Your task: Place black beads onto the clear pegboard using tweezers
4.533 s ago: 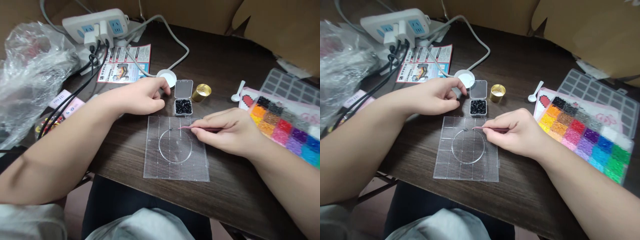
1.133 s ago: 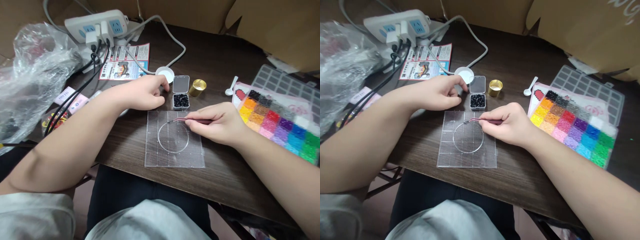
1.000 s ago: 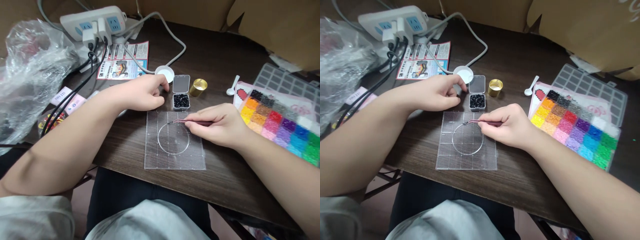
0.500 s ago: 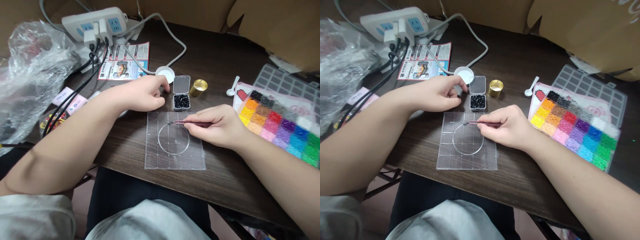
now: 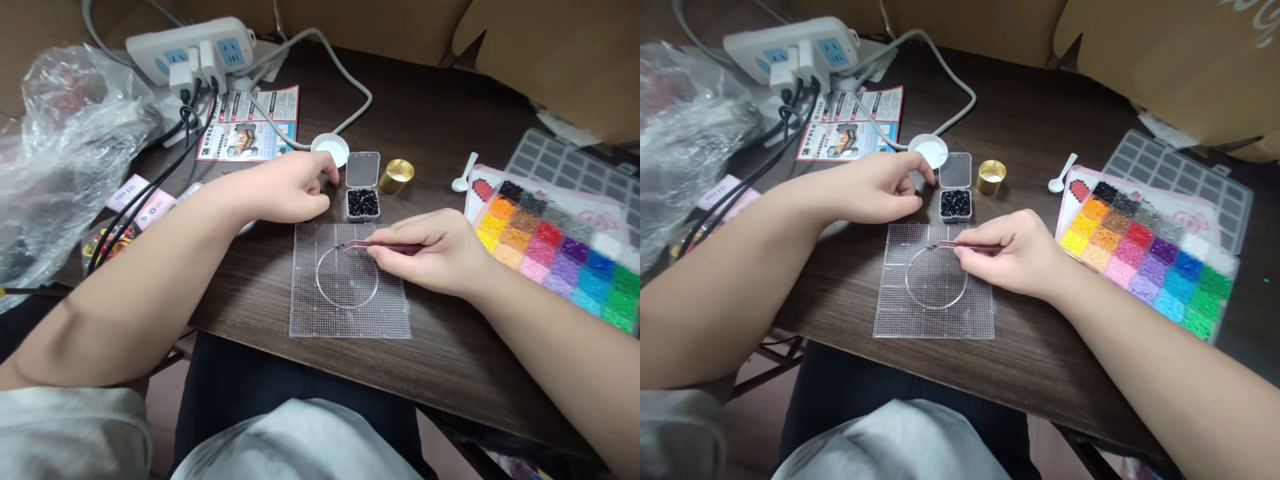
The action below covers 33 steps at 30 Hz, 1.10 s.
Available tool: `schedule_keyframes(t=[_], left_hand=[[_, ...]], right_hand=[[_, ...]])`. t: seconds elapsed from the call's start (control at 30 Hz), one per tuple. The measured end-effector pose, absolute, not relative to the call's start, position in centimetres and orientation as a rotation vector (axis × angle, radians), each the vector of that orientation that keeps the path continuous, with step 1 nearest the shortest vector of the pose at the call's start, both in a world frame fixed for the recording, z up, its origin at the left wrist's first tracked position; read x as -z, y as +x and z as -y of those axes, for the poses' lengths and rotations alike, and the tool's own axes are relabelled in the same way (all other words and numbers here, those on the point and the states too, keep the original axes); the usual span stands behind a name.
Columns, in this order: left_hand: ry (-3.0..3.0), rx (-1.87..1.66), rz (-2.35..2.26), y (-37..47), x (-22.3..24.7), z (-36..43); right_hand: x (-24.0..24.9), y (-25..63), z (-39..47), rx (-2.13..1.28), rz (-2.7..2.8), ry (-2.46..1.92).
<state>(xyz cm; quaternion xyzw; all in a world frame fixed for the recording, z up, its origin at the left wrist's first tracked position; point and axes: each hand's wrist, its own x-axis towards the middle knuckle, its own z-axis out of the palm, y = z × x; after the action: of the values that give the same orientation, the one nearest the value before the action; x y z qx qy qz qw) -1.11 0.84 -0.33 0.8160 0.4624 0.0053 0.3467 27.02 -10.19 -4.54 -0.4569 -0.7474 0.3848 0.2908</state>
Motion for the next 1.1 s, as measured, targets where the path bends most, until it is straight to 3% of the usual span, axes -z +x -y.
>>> schedule_keyframes(t=[0.5, 0.73, 1.1], left_hand=[[2.103, -0.029, -1.186, -1.0, 0.2, -0.7], [2.122, 0.001, -1.180, -1.0, 0.0, -0.6], [2.146, 0.039, -1.203, -0.7, -0.6, 0.0]], right_hand=[[4.9, 27.2, 10.5, -1.001, 1.790, -1.297], [7.1, 26.9, 10.1, -0.624, 1.583, -1.380], [5.3, 26.7, 9.7, -0.739, 1.679, -1.446]])
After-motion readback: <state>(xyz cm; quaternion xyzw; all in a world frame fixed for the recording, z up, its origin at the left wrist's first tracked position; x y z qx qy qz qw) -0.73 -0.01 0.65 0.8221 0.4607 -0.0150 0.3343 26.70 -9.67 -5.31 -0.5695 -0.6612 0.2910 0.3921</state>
